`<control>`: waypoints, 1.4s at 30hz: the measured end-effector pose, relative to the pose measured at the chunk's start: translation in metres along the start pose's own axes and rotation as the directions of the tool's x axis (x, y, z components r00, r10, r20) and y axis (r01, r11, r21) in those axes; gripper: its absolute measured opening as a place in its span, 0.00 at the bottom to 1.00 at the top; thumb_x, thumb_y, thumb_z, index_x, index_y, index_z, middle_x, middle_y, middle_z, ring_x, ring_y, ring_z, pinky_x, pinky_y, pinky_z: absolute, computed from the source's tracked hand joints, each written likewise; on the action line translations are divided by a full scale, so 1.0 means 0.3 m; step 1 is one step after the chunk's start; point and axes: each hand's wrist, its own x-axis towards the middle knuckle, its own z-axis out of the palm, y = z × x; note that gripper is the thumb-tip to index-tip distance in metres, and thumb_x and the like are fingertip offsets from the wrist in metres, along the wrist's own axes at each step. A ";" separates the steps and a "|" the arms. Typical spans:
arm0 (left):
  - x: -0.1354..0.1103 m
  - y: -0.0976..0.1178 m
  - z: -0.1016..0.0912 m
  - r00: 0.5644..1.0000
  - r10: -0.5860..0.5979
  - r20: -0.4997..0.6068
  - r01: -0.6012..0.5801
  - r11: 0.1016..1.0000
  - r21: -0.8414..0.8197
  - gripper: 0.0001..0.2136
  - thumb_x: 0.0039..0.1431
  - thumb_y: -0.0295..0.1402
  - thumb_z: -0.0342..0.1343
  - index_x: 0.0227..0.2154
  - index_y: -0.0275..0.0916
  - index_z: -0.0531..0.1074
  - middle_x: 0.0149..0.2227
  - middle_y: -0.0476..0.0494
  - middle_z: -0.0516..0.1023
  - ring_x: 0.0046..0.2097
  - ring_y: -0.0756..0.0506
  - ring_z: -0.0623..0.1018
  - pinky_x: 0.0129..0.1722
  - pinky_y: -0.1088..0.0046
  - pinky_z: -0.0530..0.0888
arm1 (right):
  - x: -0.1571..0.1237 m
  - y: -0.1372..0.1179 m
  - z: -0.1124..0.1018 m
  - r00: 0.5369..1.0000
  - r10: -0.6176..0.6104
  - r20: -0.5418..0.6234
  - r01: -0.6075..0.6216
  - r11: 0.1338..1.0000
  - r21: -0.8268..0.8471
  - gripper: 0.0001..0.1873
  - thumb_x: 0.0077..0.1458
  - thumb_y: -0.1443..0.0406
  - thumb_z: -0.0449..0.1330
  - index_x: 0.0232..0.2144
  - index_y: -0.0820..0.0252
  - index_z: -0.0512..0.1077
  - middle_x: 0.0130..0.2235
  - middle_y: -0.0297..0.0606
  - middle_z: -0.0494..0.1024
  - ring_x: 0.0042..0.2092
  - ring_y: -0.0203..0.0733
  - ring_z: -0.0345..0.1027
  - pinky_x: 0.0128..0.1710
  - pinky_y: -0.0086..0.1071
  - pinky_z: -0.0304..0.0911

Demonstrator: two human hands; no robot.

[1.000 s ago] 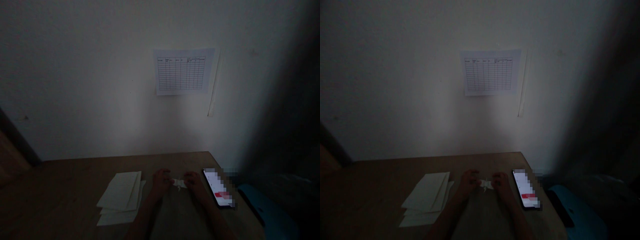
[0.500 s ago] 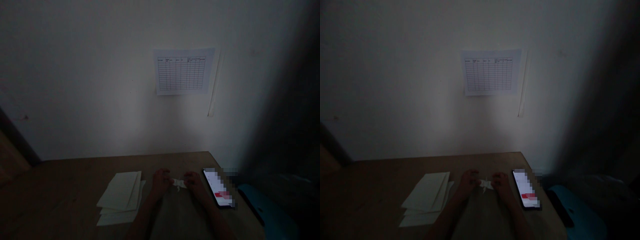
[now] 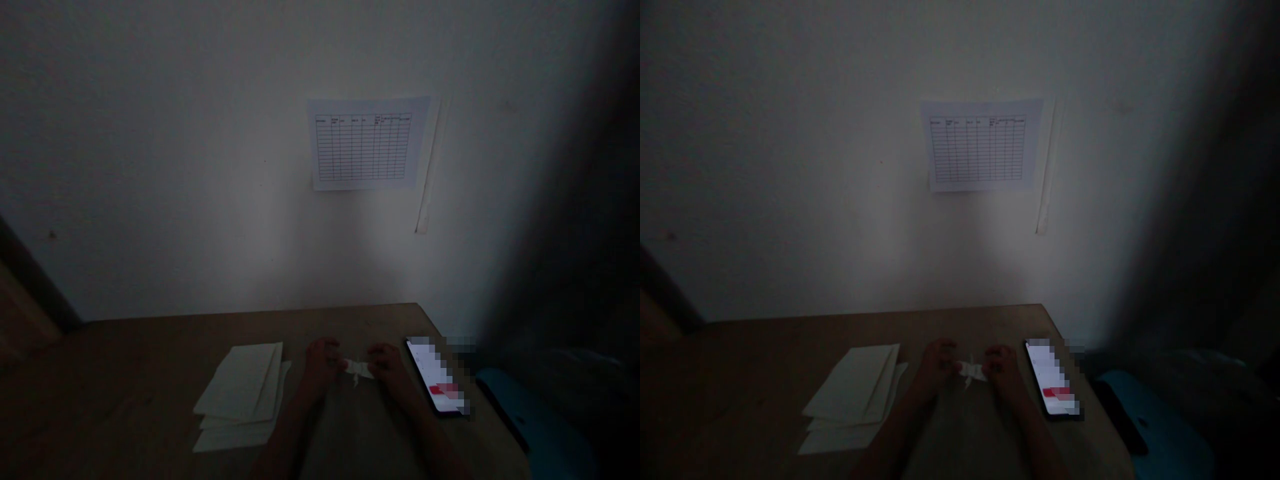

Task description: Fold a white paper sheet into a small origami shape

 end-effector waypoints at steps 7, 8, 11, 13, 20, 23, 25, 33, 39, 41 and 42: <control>-0.005 0.017 -0.010 0.999 -0.021 -0.025 0.021 0.999 -0.036 0.02 0.46 0.31 0.65 0.22 0.44 0.78 0.48 0.44 0.78 0.53 0.39 0.73 0.57 0.58 0.66 | 0.000 -0.004 0.001 1.000 0.030 -0.011 -0.030 1.000 -0.010 0.07 0.50 0.60 0.62 0.24 0.55 0.75 0.47 0.43 0.75 0.54 0.51 0.62 0.56 0.45 0.57; -0.004 0.016 -0.009 0.999 -0.026 -0.029 0.024 0.999 -0.038 0.02 0.47 0.31 0.65 0.22 0.45 0.78 0.48 0.45 0.78 0.53 0.39 0.73 0.58 0.58 0.66 | 0.000 -0.006 0.000 0.999 0.034 -0.011 -0.034 0.999 -0.008 0.07 0.51 0.60 0.62 0.25 0.55 0.75 0.48 0.43 0.75 0.54 0.51 0.62 0.56 0.45 0.57; 0.001 0.008 -0.001 0.999 -0.027 -0.037 0.026 0.999 -0.038 0.03 0.48 0.31 0.64 0.22 0.44 0.78 0.48 0.44 0.78 0.53 0.39 0.73 0.57 0.58 0.66 | 0.002 -0.012 -0.004 0.999 0.045 -0.015 -0.045 0.999 -0.001 0.07 0.51 0.60 0.61 0.26 0.55 0.76 0.48 0.44 0.74 0.54 0.51 0.62 0.56 0.45 0.58; 0.003 0.002 0.004 0.999 -0.027 -0.032 0.026 0.999 -0.043 0.04 0.49 0.32 0.64 0.22 0.43 0.78 0.48 0.43 0.78 0.53 0.39 0.74 0.56 0.58 0.67 | 0.002 -0.012 -0.005 0.999 0.050 -0.020 -0.050 0.999 -0.002 0.08 0.52 0.60 0.61 0.26 0.56 0.76 0.48 0.44 0.74 0.53 0.51 0.63 0.56 0.45 0.58; 0.001 0.003 0.002 0.997 -0.032 -0.065 0.027 0.996 -0.081 0.02 0.48 0.32 0.64 0.23 0.43 0.78 0.48 0.42 0.78 0.53 0.39 0.74 0.57 0.58 0.68 | 0.001 -0.005 0.001 0.999 0.034 -0.035 -0.034 0.999 0.001 0.09 0.53 0.58 0.60 0.28 0.55 0.77 0.48 0.44 0.75 0.53 0.51 0.63 0.56 0.46 0.58; 0.002 0.006 -0.001 0.999 -0.031 -0.042 0.029 0.998 -0.052 0.02 0.47 0.32 0.64 0.22 0.44 0.79 0.47 0.43 0.79 0.52 0.39 0.74 0.57 0.58 0.67 | 0.003 -0.002 0.003 0.999 0.036 -0.040 -0.036 0.999 -0.006 0.10 0.52 0.57 0.61 0.28 0.55 0.77 0.47 0.44 0.75 0.52 0.51 0.64 0.55 0.46 0.58; 0.004 0.003 0.001 0.999 -0.031 -0.037 0.030 0.999 -0.030 0.02 0.47 0.32 0.65 0.22 0.43 0.78 0.47 0.43 0.79 0.52 0.39 0.74 0.56 0.58 0.67 | 0.003 0.003 0.006 0.998 0.037 -0.050 -0.038 0.999 -0.019 0.10 0.52 0.56 0.62 0.27 0.55 0.77 0.46 0.44 0.76 0.52 0.51 0.64 0.55 0.46 0.59; 0.003 -0.026 0.013 0.997 -0.017 -0.078 0.014 0.999 -0.034 0.04 0.48 0.34 0.67 0.26 0.41 0.79 0.46 0.41 0.79 0.51 0.39 0.75 0.56 0.57 0.67 | 0.004 0.025 0.013 0.994 0.040 -0.098 -0.042 0.999 -0.014 0.14 0.53 0.53 0.61 0.28 0.55 0.78 0.45 0.45 0.76 0.51 0.51 0.66 0.53 0.44 0.60; 0.003 -0.036 0.008 0.991 -0.063 -0.115 0.052 0.994 -0.097 0.06 0.49 0.37 0.66 0.25 0.41 0.78 0.47 0.39 0.78 0.51 0.39 0.75 0.52 0.60 0.71 | 0.010 0.016 -0.001 0.994 0.047 -0.102 -0.050 0.998 -0.025 0.13 0.54 0.54 0.60 0.29 0.55 0.78 0.43 0.44 0.77 0.49 0.51 0.68 0.52 0.44 0.61; 0.004 -0.037 0.008 0.991 -0.069 -0.116 0.056 0.993 -0.108 0.06 0.49 0.37 0.65 0.25 0.41 0.78 0.46 0.40 0.79 0.51 0.39 0.75 0.53 0.59 0.71 | 0.008 0.014 -0.002 0.993 0.048 -0.109 -0.052 0.998 -0.027 0.13 0.53 0.54 0.60 0.29 0.55 0.78 0.44 0.44 0.77 0.49 0.51 0.68 0.53 0.44 0.61; 0.005 -0.038 0.008 0.992 -0.064 -0.112 0.053 0.993 -0.104 0.06 0.49 0.38 0.65 0.25 0.42 0.79 0.46 0.40 0.79 0.51 0.39 0.74 0.54 0.59 0.70 | 0.006 0.014 -0.002 0.993 0.050 -0.111 -0.053 0.998 -0.023 0.13 0.53 0.54 0.60 0.30 0.55 0.78 0.44 0.44 0.77 0.49 0.51 0.68 0.52 0.44 0.61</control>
